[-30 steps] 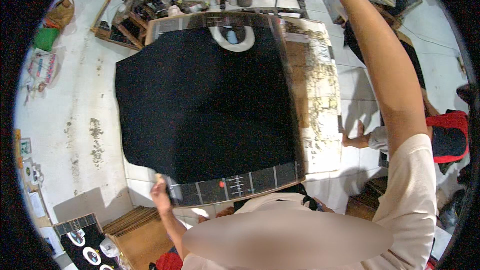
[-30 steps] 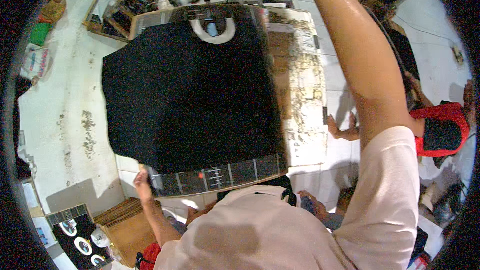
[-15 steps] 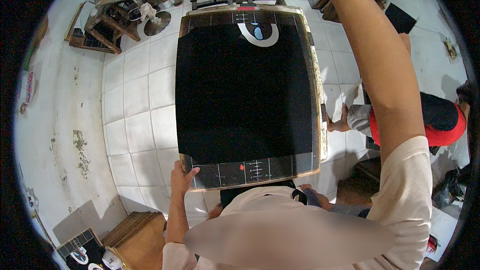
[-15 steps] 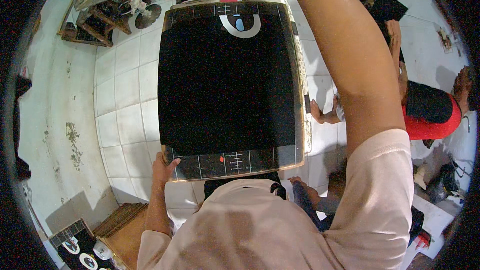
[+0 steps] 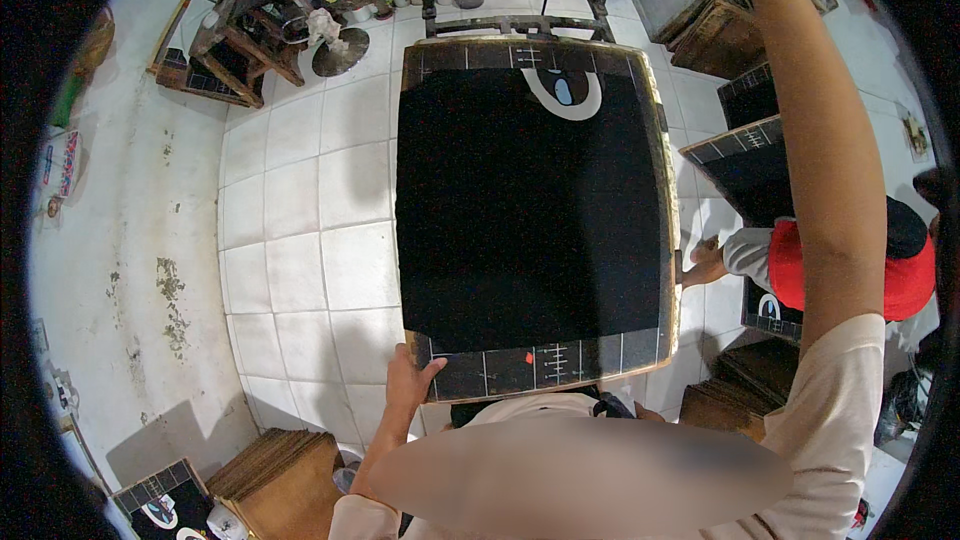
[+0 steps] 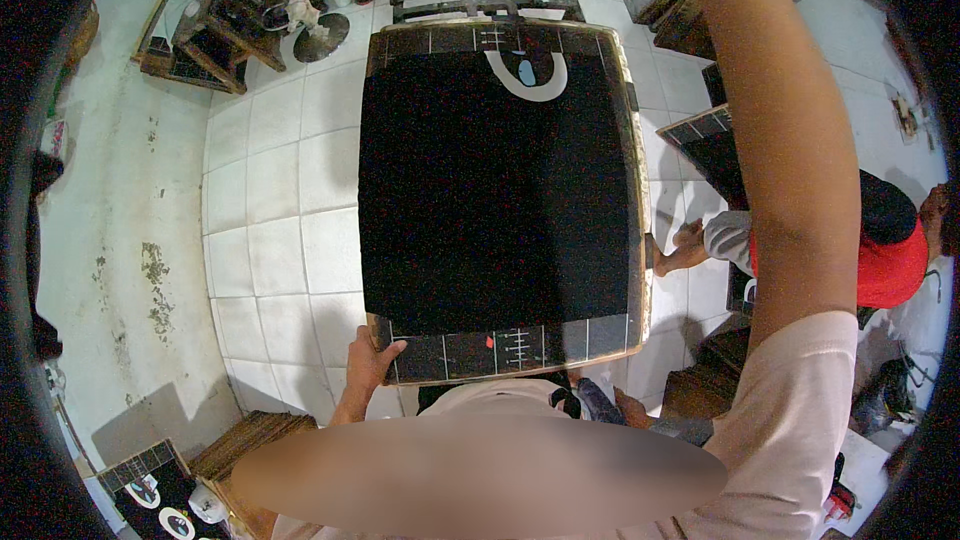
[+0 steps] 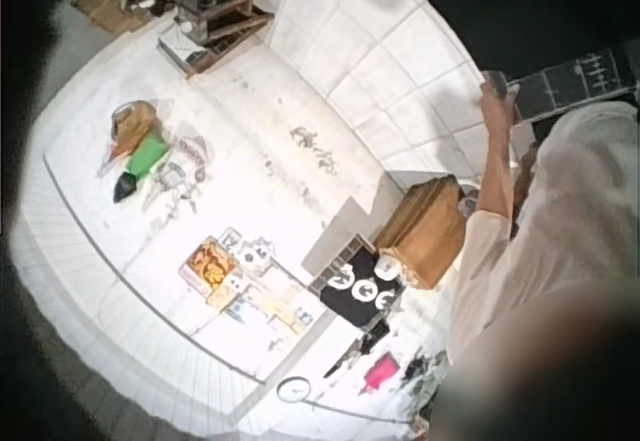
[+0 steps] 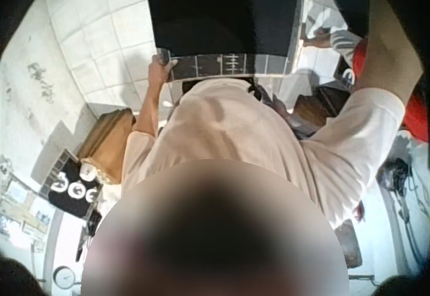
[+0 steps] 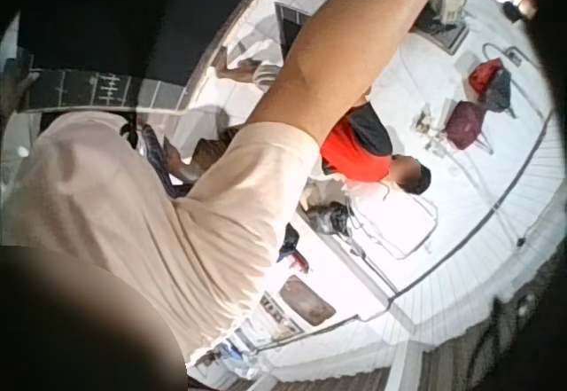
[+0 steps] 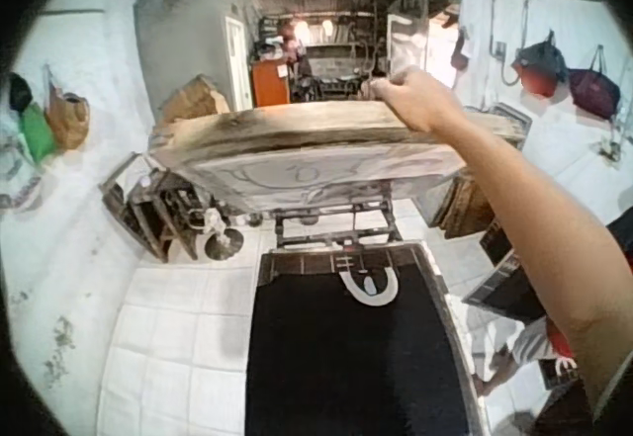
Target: The person repeatedly inks a screen-printing frame with a squeegee and pulls the ink across the mesh to print a design onto black fabric laid on a table. The person lifts the frame, repositions the fabric, and repeats the inking and pulling cycle multiple times.
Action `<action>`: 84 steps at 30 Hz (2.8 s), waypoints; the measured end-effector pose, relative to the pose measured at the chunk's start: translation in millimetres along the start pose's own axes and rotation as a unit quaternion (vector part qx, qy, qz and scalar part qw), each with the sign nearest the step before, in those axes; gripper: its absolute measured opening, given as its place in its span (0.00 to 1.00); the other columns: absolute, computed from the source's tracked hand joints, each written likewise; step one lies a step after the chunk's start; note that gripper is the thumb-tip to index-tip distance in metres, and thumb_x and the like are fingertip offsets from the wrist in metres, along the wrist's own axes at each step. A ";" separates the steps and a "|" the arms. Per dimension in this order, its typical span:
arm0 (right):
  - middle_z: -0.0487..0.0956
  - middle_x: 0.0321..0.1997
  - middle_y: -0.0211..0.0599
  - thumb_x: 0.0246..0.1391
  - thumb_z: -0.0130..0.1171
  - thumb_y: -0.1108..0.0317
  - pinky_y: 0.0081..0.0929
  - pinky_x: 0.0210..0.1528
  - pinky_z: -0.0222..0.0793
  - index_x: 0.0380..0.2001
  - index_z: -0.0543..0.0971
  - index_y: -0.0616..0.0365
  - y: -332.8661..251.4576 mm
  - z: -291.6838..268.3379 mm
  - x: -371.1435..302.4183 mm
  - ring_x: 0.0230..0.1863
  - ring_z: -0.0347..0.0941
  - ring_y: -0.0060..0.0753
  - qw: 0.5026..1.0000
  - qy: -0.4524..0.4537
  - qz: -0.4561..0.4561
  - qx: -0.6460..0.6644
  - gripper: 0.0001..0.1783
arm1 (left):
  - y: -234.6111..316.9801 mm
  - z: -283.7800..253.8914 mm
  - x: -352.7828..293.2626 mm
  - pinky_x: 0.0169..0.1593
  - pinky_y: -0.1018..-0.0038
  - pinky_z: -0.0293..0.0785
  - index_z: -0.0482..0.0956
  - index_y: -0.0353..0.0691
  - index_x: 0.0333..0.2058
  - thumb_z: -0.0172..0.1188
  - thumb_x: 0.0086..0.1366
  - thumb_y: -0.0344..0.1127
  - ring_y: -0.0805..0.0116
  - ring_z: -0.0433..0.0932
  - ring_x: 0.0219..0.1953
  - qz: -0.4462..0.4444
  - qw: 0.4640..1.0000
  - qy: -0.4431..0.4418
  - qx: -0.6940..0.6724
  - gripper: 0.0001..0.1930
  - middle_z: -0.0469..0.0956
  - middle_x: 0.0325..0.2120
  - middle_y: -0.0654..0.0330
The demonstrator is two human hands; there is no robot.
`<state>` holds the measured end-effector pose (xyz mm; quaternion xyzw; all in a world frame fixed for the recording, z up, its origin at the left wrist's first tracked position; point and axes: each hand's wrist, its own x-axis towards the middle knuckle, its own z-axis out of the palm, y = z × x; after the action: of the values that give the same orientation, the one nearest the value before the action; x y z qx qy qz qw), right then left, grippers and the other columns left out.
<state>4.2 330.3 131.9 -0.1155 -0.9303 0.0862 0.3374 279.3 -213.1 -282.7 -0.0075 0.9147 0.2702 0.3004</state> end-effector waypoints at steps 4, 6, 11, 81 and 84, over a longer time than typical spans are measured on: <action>0.85 0.34 0.59 0.59 0.54 0.42 0.43 0.46 0.73 0.38 0.85 0.70 -6.9 0.1 14.8 0.39 0.82 0.52 1.000 0.016 0.014 -0.013 0.34 | -9.7 -7.6 18.9 0.43 0.49 0.79 0.78 0.29 0.41 0.79 0.50 0.60 0.36 0.84 0.39 0.002 0.998 -0.045 0.052 0.37 0.84 0.32 0.39; 0.84 0.35 0.62 0.58 0.54 0.41 0.43 0.48 0.74 0.38 0.84 0.71 -10.0 -0.1 14.3 0.41 0.83 0.54 0.999 0.014 0.013 -0.032 0.35 | -7.3 -17.1 34.8 0.41 0.51 0.80 0.81 0.31 0.35 0.75 0.48 0.69 0.39 0.85 0.36 0.035 0.984 -0.074 0.156 0.39 0.84 0.30 0.41; 0.85 0.37 0.56 0.59 0.54 0.43 0.44 0.50 0.74 0.35 0.85 0.66 1.4 -4.7 -24.6 0.44 0.83 0.53 0.994 -0.015 0.080 -0.068 0.31 | 68.1 -75.7 70.0 0.40 0.56 0.82 0.85 0.33 0.30 0.67 0.53 0.75 0.45 0.85 0.34 0.087 0.960 -0.093 0.250 0.40 0.85 0.30 0.45; 0.81 0.38 0.42 0.51 0.57 0.75 0.50 0.47 0.68 0.36 0.80 0.53 160.6 321.9 -277.9 0.45 0.78 0.53 0.961 -0.257 -0.104 0.010 0.09 | 165.1 -3.0 216.9 0.69 0.56 0.62 0.56 0.32 0.71 0.65 0.67 0.44 0.40 0.65 0.68 0.110 0.959 0.261 -0.015 0.41 0.63 0.68 0.38; 0.81 0.39 0.41 0.52 0.55 0.76 0.49 0.46 0.67 0.37 0.81 0.52 120.7 278.8 -307.9 0.46 0.78 0.51 0.979 -0.169 -0.101 0.043 0.10 | 151.0 -10.7 208.6 0.62 0.59 0.71 0.62 0.32 0.68 0.65 0.67 0.40 0.42 0.75 0.61 0.074 0.969 0.213 -0.104 0.36 0.72 0.61 0.37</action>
<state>72.1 339.0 -295.2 0.0103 -0.9763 0.1095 0.1865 76.0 -58.4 -317.0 -0.0279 0.9226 0.3773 0.0754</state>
